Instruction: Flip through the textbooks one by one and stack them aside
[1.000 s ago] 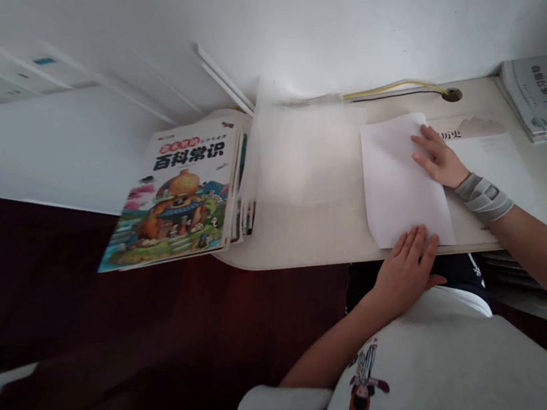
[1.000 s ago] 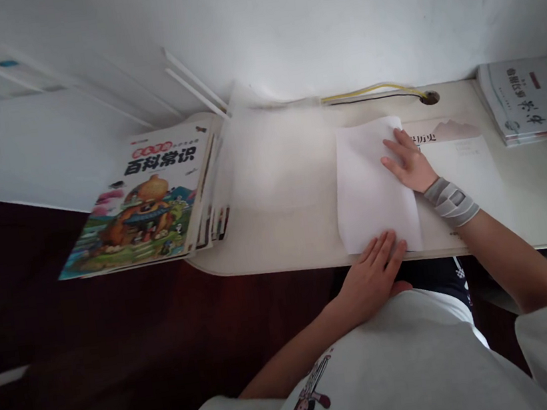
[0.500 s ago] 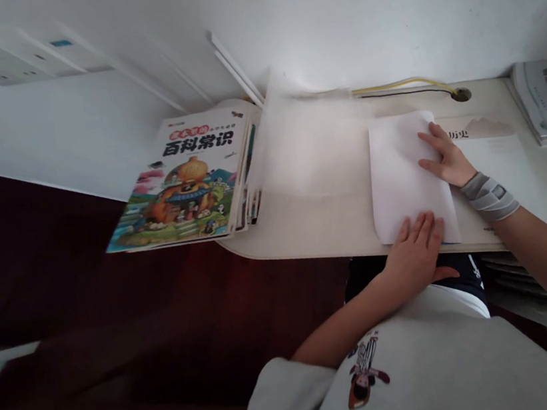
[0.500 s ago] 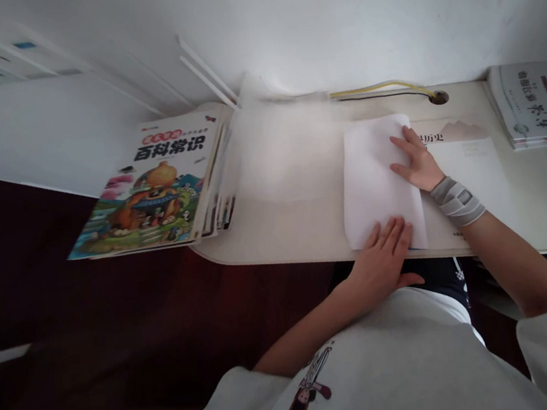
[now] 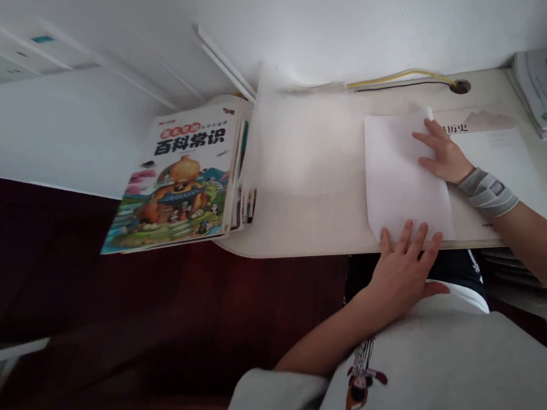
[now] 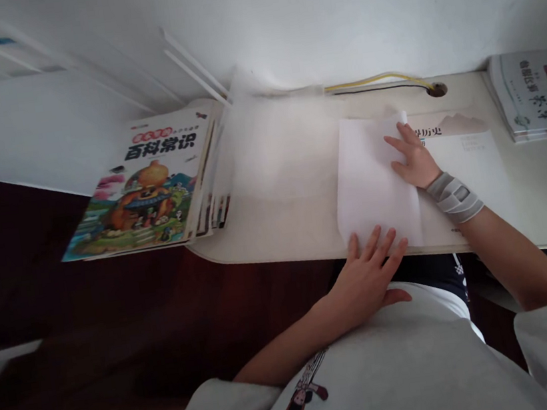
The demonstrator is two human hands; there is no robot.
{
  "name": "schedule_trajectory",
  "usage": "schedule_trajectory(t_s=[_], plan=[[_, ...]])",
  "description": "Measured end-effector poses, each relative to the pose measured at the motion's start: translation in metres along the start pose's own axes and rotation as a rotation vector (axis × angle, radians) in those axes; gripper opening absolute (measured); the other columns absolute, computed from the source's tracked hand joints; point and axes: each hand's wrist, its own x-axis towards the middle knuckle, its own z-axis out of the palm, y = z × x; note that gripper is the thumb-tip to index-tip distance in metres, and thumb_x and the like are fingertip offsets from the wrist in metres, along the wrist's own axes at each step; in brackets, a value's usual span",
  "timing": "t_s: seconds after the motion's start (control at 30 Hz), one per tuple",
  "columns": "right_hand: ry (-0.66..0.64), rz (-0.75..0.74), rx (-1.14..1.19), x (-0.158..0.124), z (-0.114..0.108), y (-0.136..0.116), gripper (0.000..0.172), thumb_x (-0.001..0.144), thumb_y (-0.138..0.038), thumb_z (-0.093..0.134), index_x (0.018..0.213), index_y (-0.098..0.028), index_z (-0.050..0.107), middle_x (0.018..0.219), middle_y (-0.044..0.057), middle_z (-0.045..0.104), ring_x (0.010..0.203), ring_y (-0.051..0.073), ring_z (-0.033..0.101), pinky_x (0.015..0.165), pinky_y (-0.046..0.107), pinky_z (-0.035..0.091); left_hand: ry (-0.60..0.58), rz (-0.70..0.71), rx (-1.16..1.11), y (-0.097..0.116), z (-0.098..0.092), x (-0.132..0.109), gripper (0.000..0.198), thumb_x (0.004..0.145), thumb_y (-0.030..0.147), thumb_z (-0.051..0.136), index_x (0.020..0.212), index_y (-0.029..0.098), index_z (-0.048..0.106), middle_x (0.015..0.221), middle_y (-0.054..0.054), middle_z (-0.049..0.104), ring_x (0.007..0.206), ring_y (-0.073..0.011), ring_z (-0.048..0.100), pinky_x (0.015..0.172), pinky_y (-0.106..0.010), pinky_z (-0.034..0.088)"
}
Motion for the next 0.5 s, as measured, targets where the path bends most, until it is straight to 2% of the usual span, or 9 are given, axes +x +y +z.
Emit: schedule_trajectory(t_s=[0.23,0.37,0.5], plan=[[0.034,0.014,0.025,0.0,-0.003,-0.004,0.058,0.079,-0.043,0.056,0.134,-0.026,0.047,0.153,0.004,0.024,0.141,0.031,0.017,0.113,0.056,0.017,0.042,0.031,-0.019,0.001,0.014,0.016,0.083,0.082,0.071,0.028,0.145,0.016,0.023,0.152,-0.02,0.021,0.14,-0.0383,0.015,0.099,-0.073,0.017],[0.044,0.013,0.075,0.001,-0.006,-0.006,0.063,0.079,-0.053,0.055,0.136,-0.027,0.045,0.153,0.003,0.023,0.14,0.031,0.019,0.113,0.055,0.019,0.065,0.072,-0.057,0.001,0.012,0.023,0.083,0.084,0.069,0.027,0.146,0.014,0.019,0.153,-0.02,0.015,0.141,-0.0354,0.015,0.102,-0.069,0.018],[0.026,0.019,0.093,0.001,-0.009,-0.004,0.067,0.077,-0.056,0.056,0.137,-0.028,0.044,0.155,0.002,0.019,0.141,0.031,0.017,0.113,0.054,0.018,0.066,0.107,-0.093,-0.003,0.007,0.024,0.081,0.086,0.066,0.027,0.146,0.013,0.018,0.153,-0.02,0.014,0.141,-0.0328,0.015,0.105,-0.064,0.02]])
